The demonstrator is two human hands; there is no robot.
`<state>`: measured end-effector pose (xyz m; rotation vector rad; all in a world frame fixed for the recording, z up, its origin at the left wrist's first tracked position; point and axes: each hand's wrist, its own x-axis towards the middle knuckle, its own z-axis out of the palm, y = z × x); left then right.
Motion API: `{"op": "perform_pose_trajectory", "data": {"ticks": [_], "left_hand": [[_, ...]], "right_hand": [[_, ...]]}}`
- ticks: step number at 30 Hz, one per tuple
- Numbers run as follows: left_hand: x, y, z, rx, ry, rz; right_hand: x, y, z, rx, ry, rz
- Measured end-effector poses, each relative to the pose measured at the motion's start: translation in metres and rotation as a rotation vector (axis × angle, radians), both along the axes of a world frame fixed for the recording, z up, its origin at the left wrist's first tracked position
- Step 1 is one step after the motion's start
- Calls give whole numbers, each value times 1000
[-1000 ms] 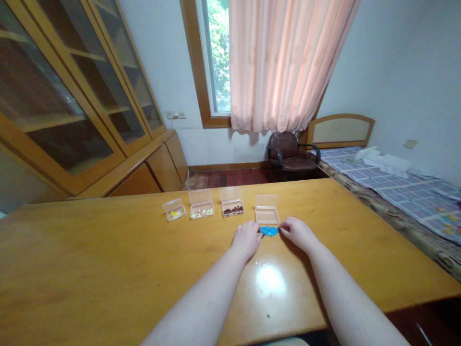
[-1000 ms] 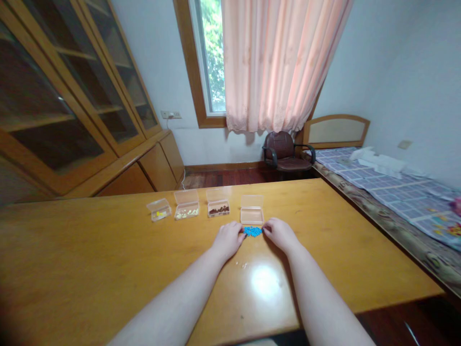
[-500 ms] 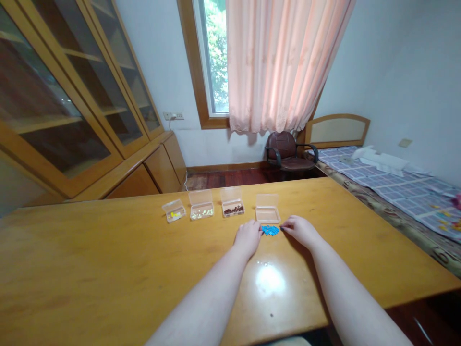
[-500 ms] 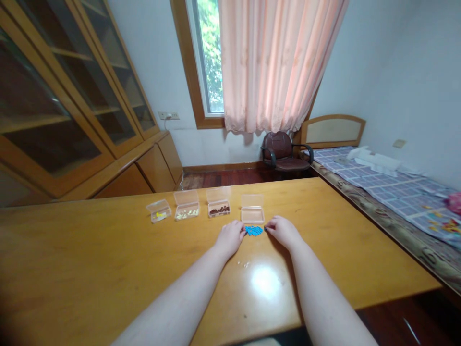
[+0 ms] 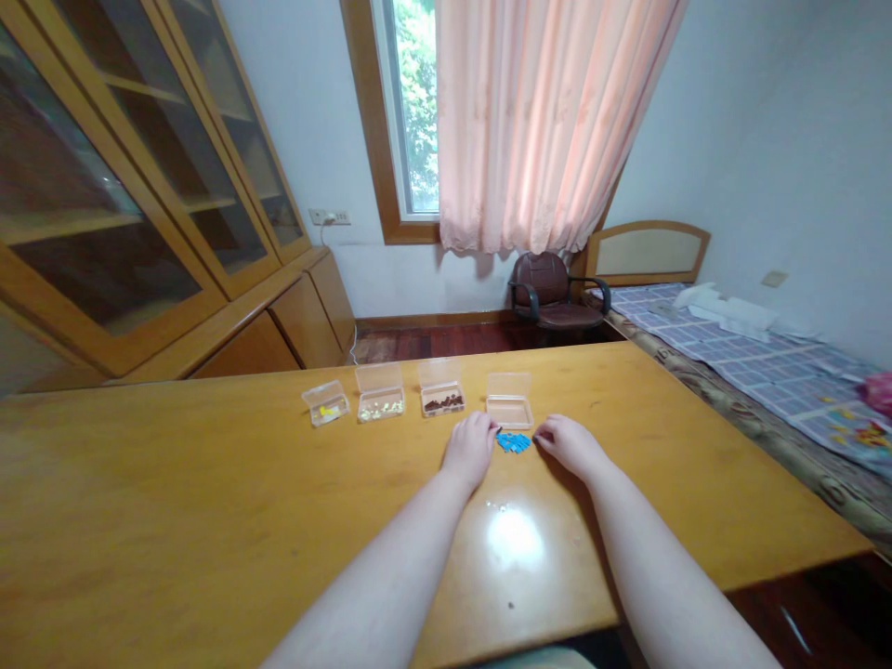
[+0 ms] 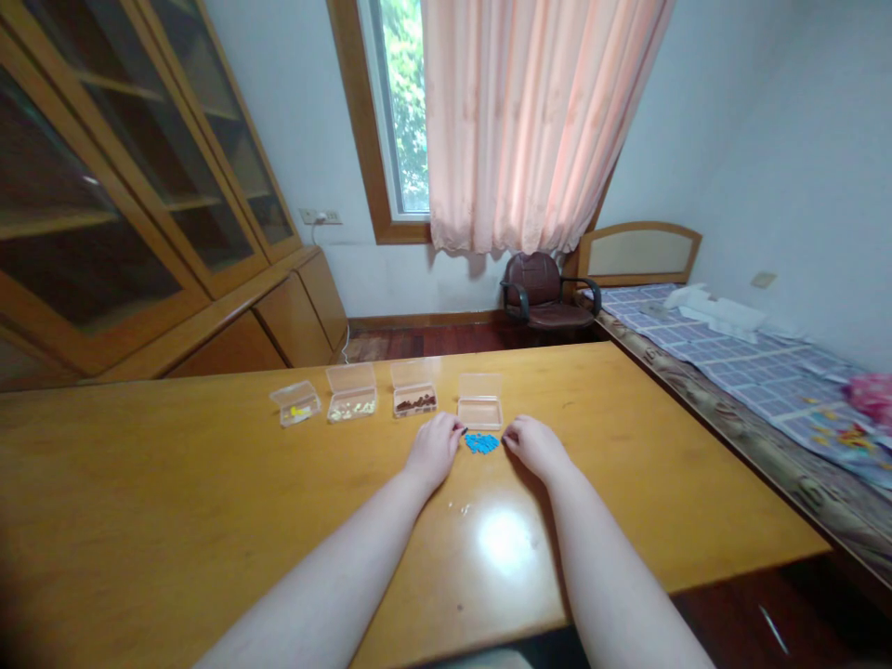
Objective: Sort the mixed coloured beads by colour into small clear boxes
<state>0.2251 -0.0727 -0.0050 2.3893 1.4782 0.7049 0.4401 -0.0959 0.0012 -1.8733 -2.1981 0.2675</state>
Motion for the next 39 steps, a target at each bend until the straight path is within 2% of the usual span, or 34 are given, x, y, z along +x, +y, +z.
{"op": "perform_pose_trajectory", "data": {"ticks": [6,10,14,18,23,29,33,39], "left_hand": [[13,3,13,5,-29,69],[15,5,2,-9,-88,69],[6,8,-12,-30,-224,48],[-6,12,-14,-102,-284,53],[-11,11,-7,-117,-119,75],[-5,7,-4,-124,116,30],[3,7,-5,-124,219,31],[9,1,0,-141,320,58]], "right_hand": [[-4,-1,2,-1,62,4],[-5,1,1,15,148,10],[-5,0,-2,66,233,-13],[-9,1,5,158,286,-29],[-18,18,17,215,234,-9],[-20,27,1,181,176,-111],[-21,20,-2,123,192,0],[-30,15,7,84,164,81]]}}
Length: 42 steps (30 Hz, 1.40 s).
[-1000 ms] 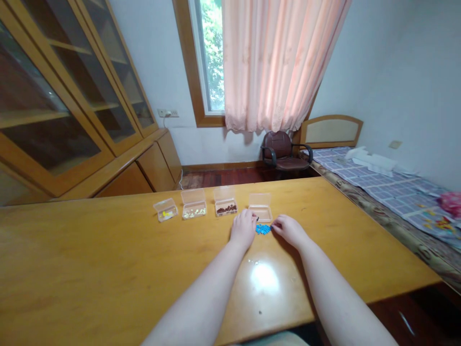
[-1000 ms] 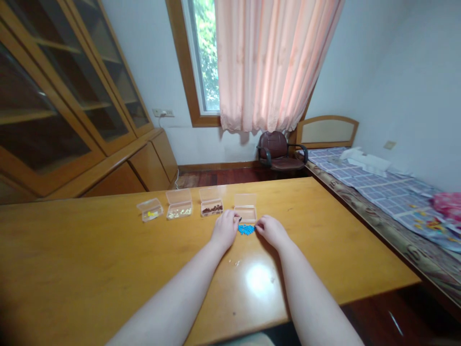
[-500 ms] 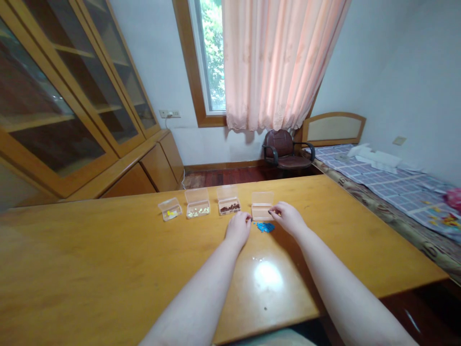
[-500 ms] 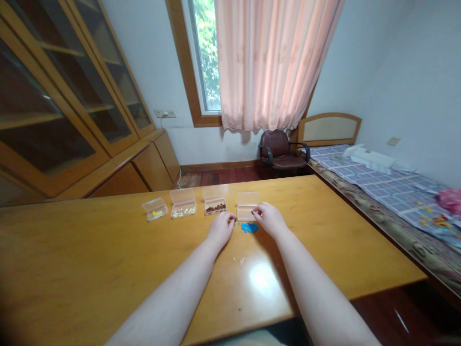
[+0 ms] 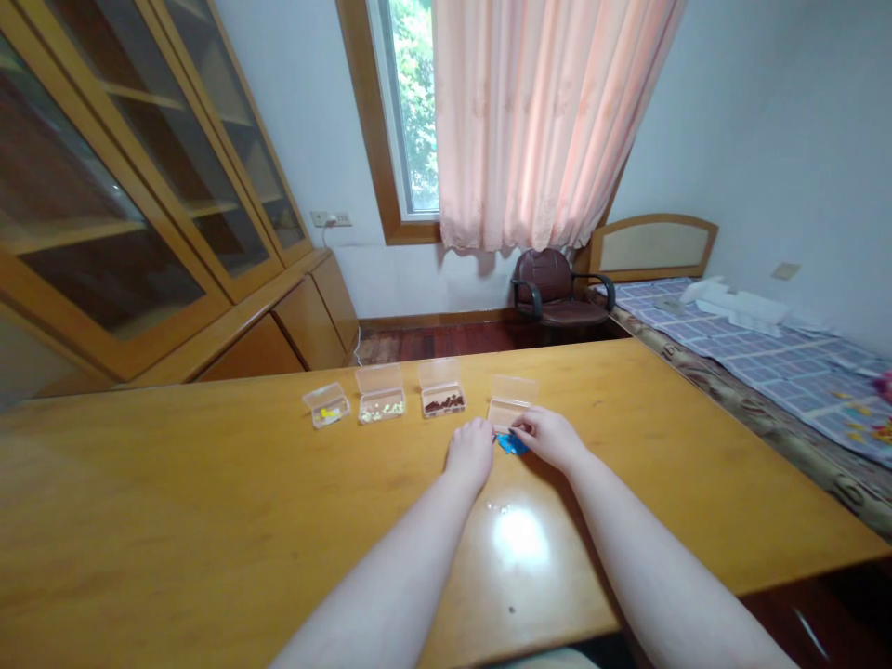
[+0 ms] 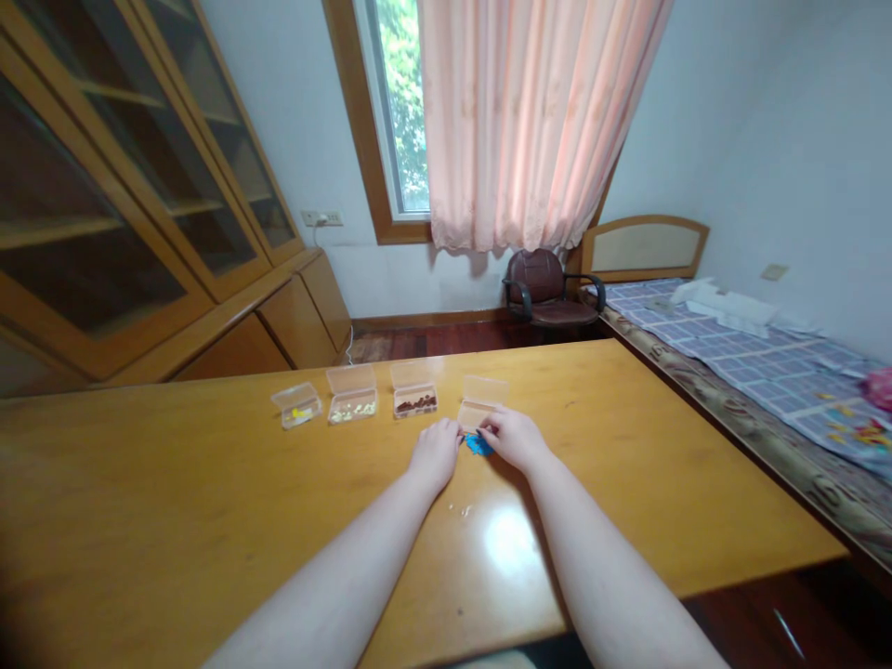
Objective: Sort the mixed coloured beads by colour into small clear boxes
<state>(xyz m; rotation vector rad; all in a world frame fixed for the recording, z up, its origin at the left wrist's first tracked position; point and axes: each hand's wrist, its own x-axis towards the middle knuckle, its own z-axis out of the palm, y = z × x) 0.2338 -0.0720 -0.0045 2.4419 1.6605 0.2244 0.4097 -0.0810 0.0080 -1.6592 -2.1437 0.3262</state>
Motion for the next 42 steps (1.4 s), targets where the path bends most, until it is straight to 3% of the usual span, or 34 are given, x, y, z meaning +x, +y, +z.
{"op": "perform_pose_trajectory", "data": {"ticks": [8,15,21,24,28,42], "left_hand": [[-6,-8,7,-22,-12,-28],[4,2,24,133,-183,0],[-2,12,6,132,-206,-41],[-10,14,-1,107,-197,-52],[-14,17,-2,61,-169,-17],[-13,23,-10,68,-201,21]], "right_hand": [[3,0,2,-37,1,38],[7,10,-10,-67,-21,30],[6,5,-5,62,35,-4],[4,-2,-1,30,-13,23],[-1,-2,0,-50,-77,53],[-10,-3,5,-63,-222,81]]}}
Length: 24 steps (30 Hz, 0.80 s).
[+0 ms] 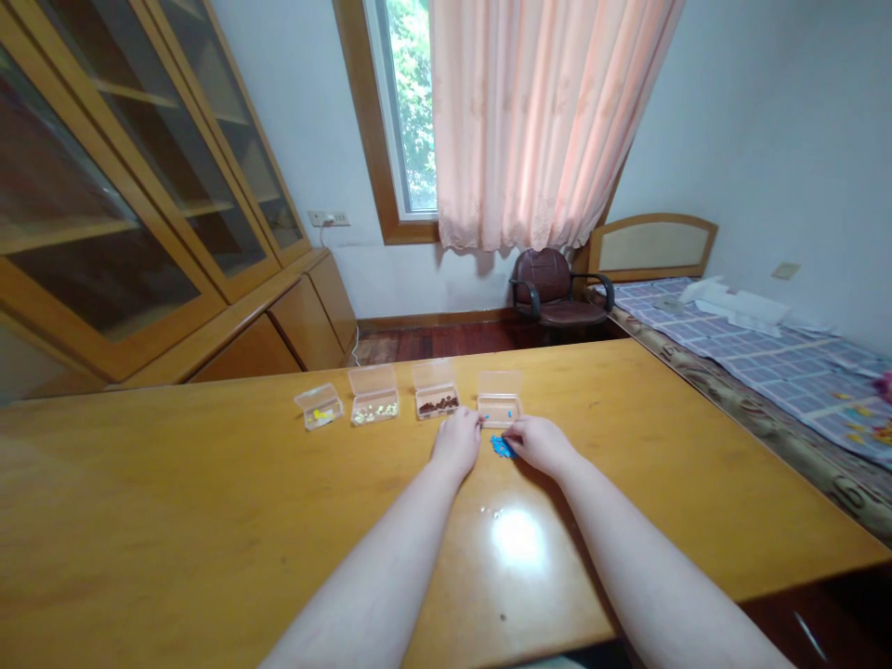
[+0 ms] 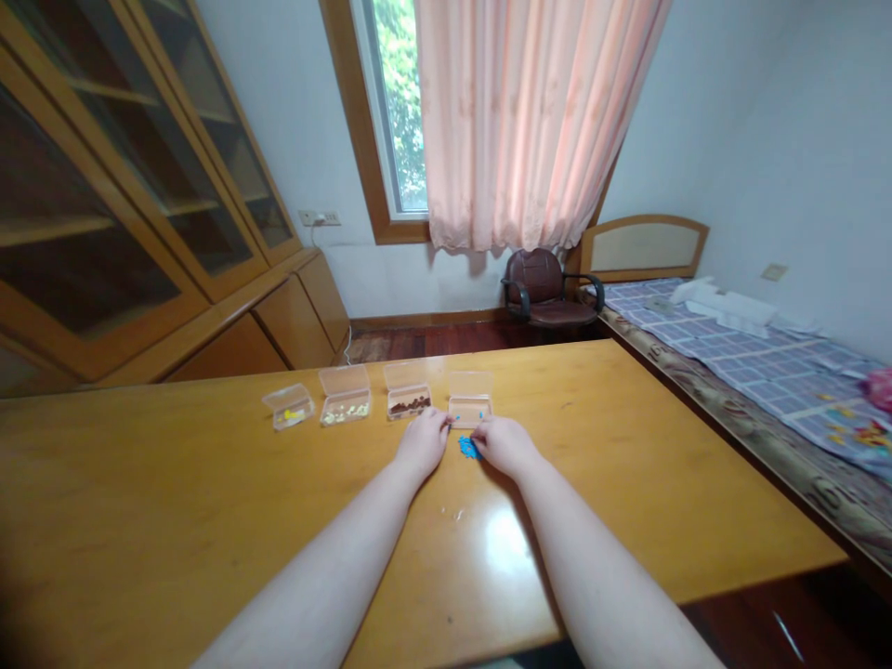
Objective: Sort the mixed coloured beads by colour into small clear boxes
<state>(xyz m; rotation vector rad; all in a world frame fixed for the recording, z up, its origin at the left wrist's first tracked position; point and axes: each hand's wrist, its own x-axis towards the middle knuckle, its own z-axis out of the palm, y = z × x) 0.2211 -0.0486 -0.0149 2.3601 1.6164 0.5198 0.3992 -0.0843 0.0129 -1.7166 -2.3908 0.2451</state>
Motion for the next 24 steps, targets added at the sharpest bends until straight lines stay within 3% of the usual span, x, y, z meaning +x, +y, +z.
{"op": "perform_pose_trajectory", "data": {"ticks": [6,11,17,24], "left_hand": [[1,-7,10,40,4,9],[6,-18,21,132,61,-128],[6,-16,15,93,189,-210],[5,-12,15,61,253,-228]], "right_hand": [[1,2,-3,23,13,-18],[1,2,-3,27,17,-25],[8,6,-9,78,150,-22],[17,16,-16,193,319,-207]]}}
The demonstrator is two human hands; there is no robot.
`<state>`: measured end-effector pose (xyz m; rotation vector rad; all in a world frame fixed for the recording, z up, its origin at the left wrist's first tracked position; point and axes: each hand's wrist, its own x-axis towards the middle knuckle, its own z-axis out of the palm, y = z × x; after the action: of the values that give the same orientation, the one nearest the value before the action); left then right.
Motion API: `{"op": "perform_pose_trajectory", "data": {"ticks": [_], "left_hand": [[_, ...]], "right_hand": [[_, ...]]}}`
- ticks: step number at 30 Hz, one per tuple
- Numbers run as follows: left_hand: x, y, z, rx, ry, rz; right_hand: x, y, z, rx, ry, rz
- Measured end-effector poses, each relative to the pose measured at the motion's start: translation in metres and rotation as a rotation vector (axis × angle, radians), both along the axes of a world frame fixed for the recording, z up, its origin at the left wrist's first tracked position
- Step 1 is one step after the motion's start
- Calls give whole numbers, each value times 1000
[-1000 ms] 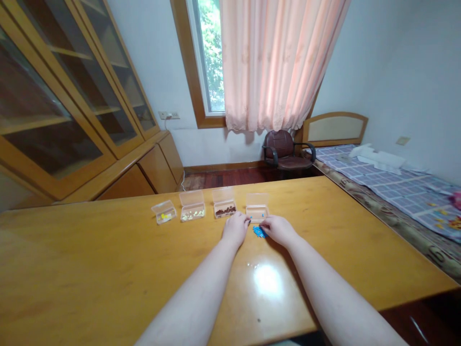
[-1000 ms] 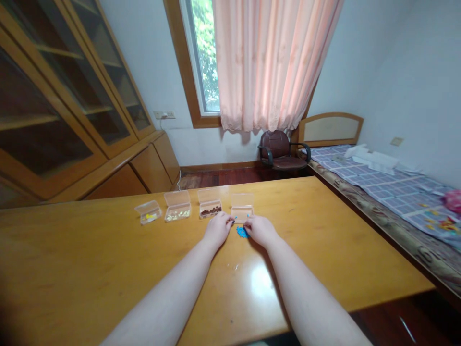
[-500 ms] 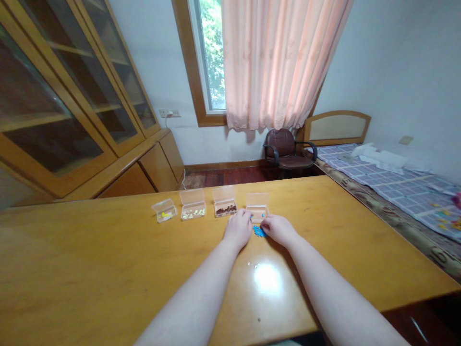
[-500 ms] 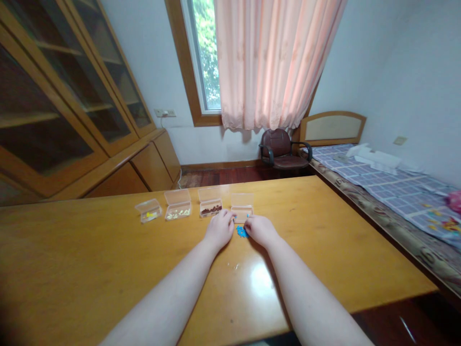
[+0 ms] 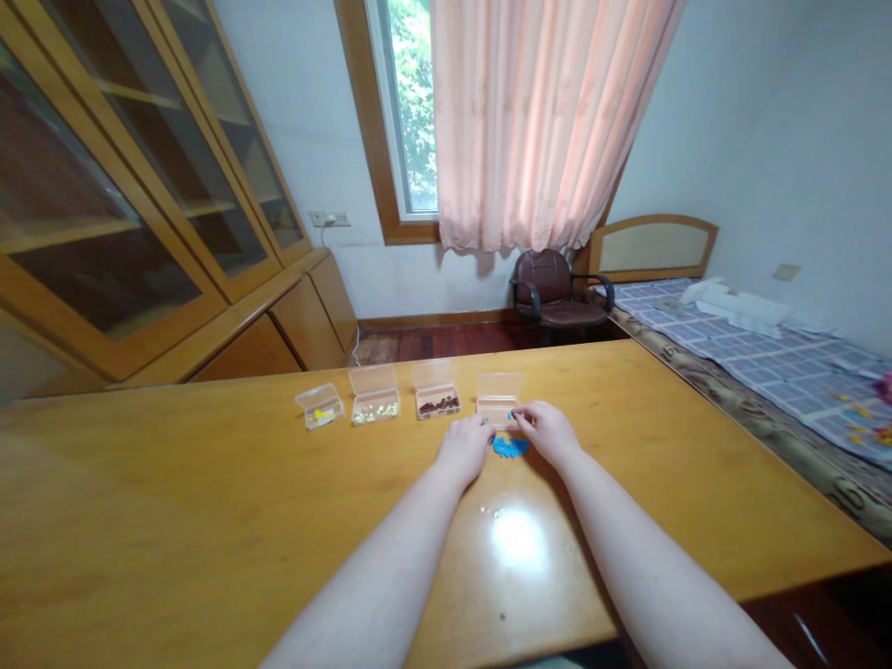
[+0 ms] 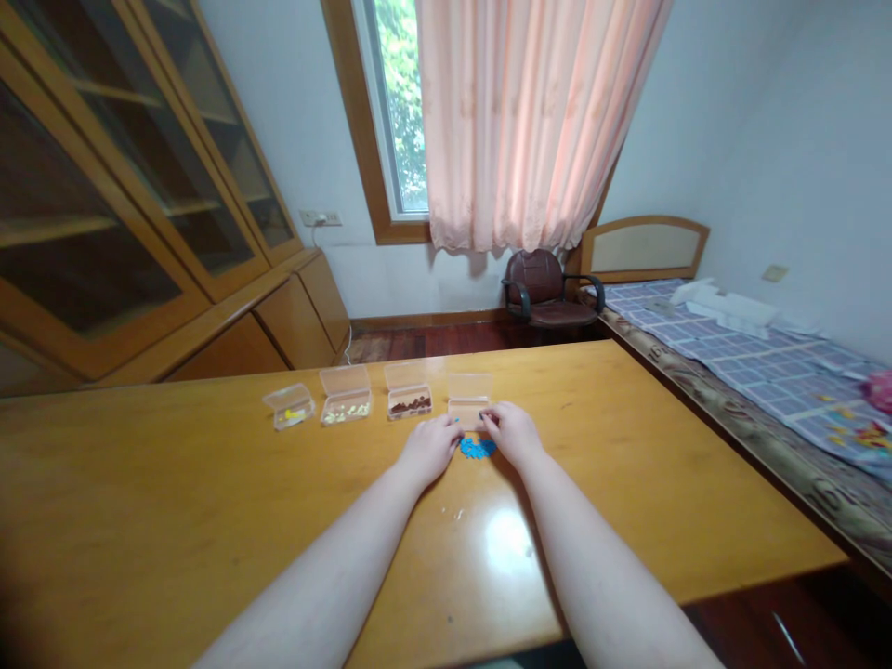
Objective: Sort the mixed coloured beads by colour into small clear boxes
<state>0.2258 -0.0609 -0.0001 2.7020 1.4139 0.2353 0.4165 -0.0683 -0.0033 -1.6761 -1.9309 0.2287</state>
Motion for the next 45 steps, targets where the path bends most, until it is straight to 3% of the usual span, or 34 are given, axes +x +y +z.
{"op": "perform_pose_trajectory", "data": {"ticks": [8,16,21,24,30,35,41,45], "left_hand": [[2,-1,6,-34,44,10],[3,-4,5,-8,20,23],[4,2,4,95,-161,137],[5,7,1,72,-183,174],[2,2,1,24,-159,26],[2,-2,6,-5,-92,0],[0,-2,5,-54,-28,-47],[-2,-1,5,-56,-24,-71]], "right_hand": [[3,-12,13,-186,-157,138],[-7,-14,14,-236,-304,128],[-15,-16,16,-253,-399,81],[-19,-16,16,-249,-433,74],[-13,-15,15,-162,-316,79],[-1,-7,6,18,-66,-57],[11,-1,7,-53,12,45],[18,-8,14,-218,-36,143]]}}
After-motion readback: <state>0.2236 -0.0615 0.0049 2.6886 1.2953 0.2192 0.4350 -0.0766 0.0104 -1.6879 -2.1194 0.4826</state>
